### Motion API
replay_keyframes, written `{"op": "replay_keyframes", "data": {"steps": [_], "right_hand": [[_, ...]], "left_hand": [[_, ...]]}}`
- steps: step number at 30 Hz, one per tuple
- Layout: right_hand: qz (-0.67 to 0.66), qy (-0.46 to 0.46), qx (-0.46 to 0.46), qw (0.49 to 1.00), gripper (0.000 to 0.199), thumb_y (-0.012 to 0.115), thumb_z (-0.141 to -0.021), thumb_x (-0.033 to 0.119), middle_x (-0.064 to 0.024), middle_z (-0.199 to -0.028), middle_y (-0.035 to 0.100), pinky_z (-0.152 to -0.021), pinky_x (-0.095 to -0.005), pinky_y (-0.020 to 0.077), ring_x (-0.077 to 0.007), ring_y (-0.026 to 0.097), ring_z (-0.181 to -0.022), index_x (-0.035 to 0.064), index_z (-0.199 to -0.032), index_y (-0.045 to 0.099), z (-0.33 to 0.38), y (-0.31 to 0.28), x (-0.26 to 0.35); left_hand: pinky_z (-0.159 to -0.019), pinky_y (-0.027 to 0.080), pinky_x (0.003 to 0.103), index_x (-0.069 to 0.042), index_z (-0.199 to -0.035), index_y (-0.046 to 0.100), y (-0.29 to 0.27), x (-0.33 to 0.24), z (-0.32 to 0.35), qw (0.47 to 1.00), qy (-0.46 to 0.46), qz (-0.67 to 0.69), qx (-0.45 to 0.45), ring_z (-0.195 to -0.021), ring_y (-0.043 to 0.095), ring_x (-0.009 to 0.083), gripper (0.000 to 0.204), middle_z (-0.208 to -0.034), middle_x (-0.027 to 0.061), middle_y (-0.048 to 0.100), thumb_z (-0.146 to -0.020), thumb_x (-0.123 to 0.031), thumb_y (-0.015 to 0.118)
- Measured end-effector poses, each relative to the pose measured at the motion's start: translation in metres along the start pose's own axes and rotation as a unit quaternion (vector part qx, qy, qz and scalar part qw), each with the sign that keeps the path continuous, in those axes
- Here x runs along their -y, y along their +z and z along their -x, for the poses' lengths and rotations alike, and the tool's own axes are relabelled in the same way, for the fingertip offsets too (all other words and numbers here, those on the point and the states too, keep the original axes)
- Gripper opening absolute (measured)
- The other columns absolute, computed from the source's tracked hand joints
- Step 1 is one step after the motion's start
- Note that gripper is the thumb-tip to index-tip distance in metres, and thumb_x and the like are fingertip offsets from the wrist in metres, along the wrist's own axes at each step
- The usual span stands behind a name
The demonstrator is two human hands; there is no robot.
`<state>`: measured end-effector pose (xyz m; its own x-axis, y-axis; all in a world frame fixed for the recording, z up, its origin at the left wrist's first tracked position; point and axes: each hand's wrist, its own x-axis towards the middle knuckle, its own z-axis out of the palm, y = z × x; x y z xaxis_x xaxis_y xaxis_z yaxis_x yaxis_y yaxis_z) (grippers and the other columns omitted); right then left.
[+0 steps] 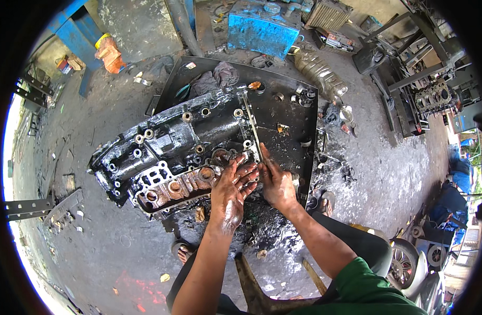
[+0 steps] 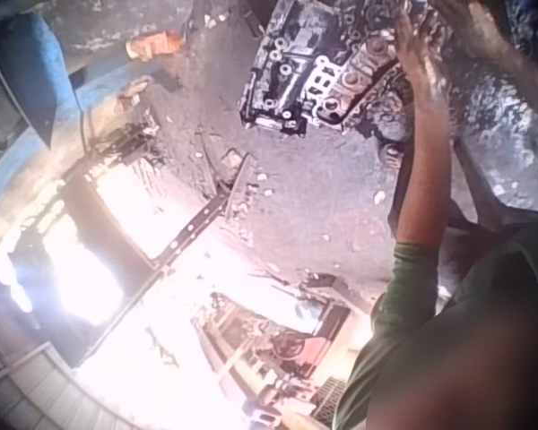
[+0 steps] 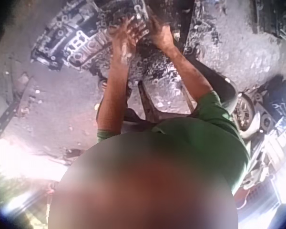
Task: The person cleans a disassembled engine block using a rag and a screwdriver. They wipe surfaces, scrape residue from bolt holes and cavities, and repeatedly wipe the block to remove grime.
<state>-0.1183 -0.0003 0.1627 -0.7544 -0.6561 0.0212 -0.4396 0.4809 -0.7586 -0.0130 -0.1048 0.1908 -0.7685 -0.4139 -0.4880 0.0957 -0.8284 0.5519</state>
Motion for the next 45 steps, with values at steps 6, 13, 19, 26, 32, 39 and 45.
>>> {"op": "replay_keyframes", "data": {"steps": [6, 13, 19, 26, 32, 39, 45], "right_hand": [[-0.079, 0.079, 0.01, 0.994, 0.045, 0.052, -0.099, 0.015, -0.0204, -0.125, 0.061, -0.081, -0.0324, 0.0517, -0.0194, 0.065, -0.101, 0.0127, -0.143, 0.044, 0.008, -0.004, 0.031], [-0.112, 0.043, 0.004, 0.993, 0.047, 0.051, -0.101, 0.02, -0.0071, -0.09, 0.064, -0.053, -0.026, 0.0452, -0.0038, 0.05, -0.062, 0.0147, -0.147, 0.039, 0.003, 0.011, 0.008], [-0.08, 0.02, -0.05, 0.995, 0.048, 0.048, -0.101, 0.017, -0.0216, -0.083, 0.062, -0.049, -0.0358, 0.0454, -0.0246, 0.054, -0.05, 0.0176, -0.148, 0.037, -0.016, 0.047, -0.007], [-0.02, -0.023, -0.028, 0.999, 0.047, 0.043, -0.102, 0.026, -0.02, -0.132, 0.053, -0.08, -0.0511, 0.0519, -0.0445, 0.058, -0.102, 0.0217, -0.147, 0.034, -0.024, 0.012, -0.004], [0.044, 0.012, 0.012, 0.999, 0.048, 0.043, -0.102, 0.03, -0.0218, -0.123, 0.059, -0.074, -0.0514, 0.0536, -0.0449, 0.063, -0.091, 0.0263, -0.148, 0.032, 0.0, -0.006, -0.002], [0.094, -0.094, -0.033, 0.991, 0.056, 0.051, -0.098, 0.023, -0.0185, -0.11, 0.066, -0.059, -0.0524, 0.0537, -0.0436, 0.064, -0.073, 0.0308, -0.149, 0.03, -0.016, 0.006, 0.002], [0.113, -0.256, -0.071, 0.957, 0.053, 0.047, -0.099, 0.021, -0.0196, -0.113, 0.064, -0.063, -0.0515, 0.0545, -0.0441, 0.065, -0.078, 0.0261, -0.15, 0.029, -0.011, -0.002, -0.004]], "left_hand": [[-0.092, 0.047, 0.036, -0.006, -0.138, 0.044, -0.002, -0.01, 0.006, 0.998, 0.017, 0.043, 0.029, -0.109, 0.059, 0.0237, 0.056, -0.123, 0.0136, 0.059, -0.098, -0.044, 0.051], [-0.093, 0.044, 0.037, -0.007, -0.135, 0.045, -0.004, -0.028, 0.008, 0.997, 0.064, 0.039, 0.001, -0.11, 0.058, 0.0227, 0.058, -0.122, 0.0121, 0.059, -0.095, -0.047, 0.055], [-0.09, 0.049, 0.036, -0.003, -0.137, 0.042, -0.01, -0.027, 0.016, 0.994, 0.083, 0.065, 0.028, -0.111, 0.058, 0.0253, 0.055, -0.121, 0.0134, 0.058, -0.097, -0.041, 0.052], [-0.089, 0.049, 0.036, -0.004, -0.136, 0.044, -0.009, -0.035, 0.016, 0.995, 0.077, 0.057, 0.017, -0.109, 0.059, 0.0237, 0.055, -0.12, 0.013, 0.059, -0.097, -0.042, 0.053], [-0.089, 0.049, 0.036, -0.004, -0.134, 0.046, -0.009, -0.038, 0.015, 0.996, 0.058, 0.067, -0.014, -0.108, 0.059, 0.0242, 0.053, -0.118, 0.0121, 0.059, -0.097, -0.041, 0.053], [-0.09, 0.048, 0.036, -0.005, -0.139, 0.04, -0.015, -0.042, 0.021, 0.994, 0.085, 0.07, 0.019, -0.111, 0.058, 0.0252, 0.058, -0.123, 0.0148, 0.057, -0.097, -0.043, 0.053], [-0.09, 0.048, 0.036, -0.006, -0.138, 0.041, -0.015, -0.042, 0.025, 0.995, 0.073, 0.07, 0.025, -0.111, 0.057, 0.0245, 0.057, -0.123, 0.0137, 0.057, -0.097, -0.044, 0.053]]}}
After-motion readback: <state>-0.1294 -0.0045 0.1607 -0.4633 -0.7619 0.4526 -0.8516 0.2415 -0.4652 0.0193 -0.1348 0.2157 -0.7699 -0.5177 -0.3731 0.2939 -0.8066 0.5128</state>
